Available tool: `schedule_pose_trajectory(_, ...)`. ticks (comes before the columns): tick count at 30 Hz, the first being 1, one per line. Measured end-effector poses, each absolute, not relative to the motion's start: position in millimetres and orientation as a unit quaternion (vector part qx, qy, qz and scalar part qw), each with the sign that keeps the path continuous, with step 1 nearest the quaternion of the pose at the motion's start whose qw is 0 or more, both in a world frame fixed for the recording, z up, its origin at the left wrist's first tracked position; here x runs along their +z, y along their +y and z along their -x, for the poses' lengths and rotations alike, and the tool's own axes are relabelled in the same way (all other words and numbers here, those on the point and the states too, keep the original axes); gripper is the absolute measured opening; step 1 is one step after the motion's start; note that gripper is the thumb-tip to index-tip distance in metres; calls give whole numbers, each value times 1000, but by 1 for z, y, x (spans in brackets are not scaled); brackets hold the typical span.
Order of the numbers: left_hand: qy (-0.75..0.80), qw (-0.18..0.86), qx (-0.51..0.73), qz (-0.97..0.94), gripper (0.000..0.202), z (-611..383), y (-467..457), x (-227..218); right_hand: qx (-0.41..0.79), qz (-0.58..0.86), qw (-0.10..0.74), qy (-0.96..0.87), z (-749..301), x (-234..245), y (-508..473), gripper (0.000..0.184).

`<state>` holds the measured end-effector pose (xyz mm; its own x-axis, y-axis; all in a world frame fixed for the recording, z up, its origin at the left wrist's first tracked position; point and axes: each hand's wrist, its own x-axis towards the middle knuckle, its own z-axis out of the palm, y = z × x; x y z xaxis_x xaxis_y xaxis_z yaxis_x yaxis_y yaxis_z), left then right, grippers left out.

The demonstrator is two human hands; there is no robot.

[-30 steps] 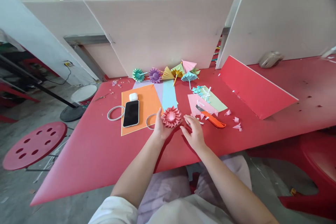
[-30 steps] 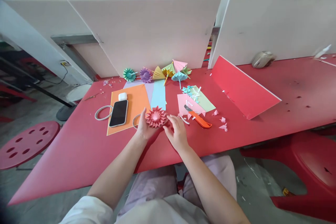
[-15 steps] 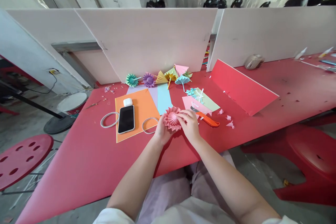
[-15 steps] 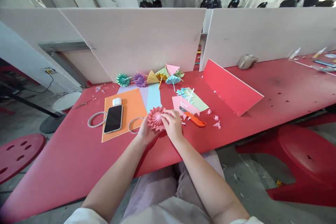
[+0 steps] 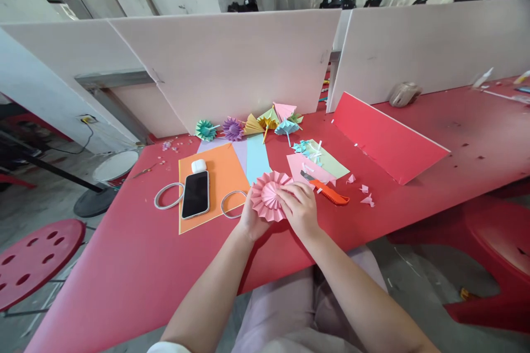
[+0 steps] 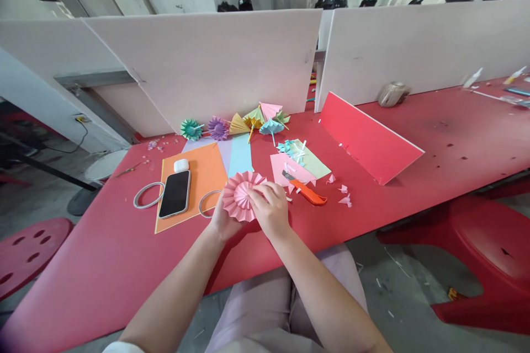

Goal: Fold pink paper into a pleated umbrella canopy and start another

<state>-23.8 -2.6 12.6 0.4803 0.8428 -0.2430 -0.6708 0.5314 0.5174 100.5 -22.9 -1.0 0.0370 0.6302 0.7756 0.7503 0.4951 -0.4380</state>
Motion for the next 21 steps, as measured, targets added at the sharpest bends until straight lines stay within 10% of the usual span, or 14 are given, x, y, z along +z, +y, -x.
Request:
schedule_pose_trajectory(15,206,868,404,-203,78,30,-10,8,-102,504,507,-691,-108,0,-29,19)
schedule_pose_trajectory(21,234,845,420,-233,62,33,-4,2,-91,519,505,-683,-115,-6,-36,23)
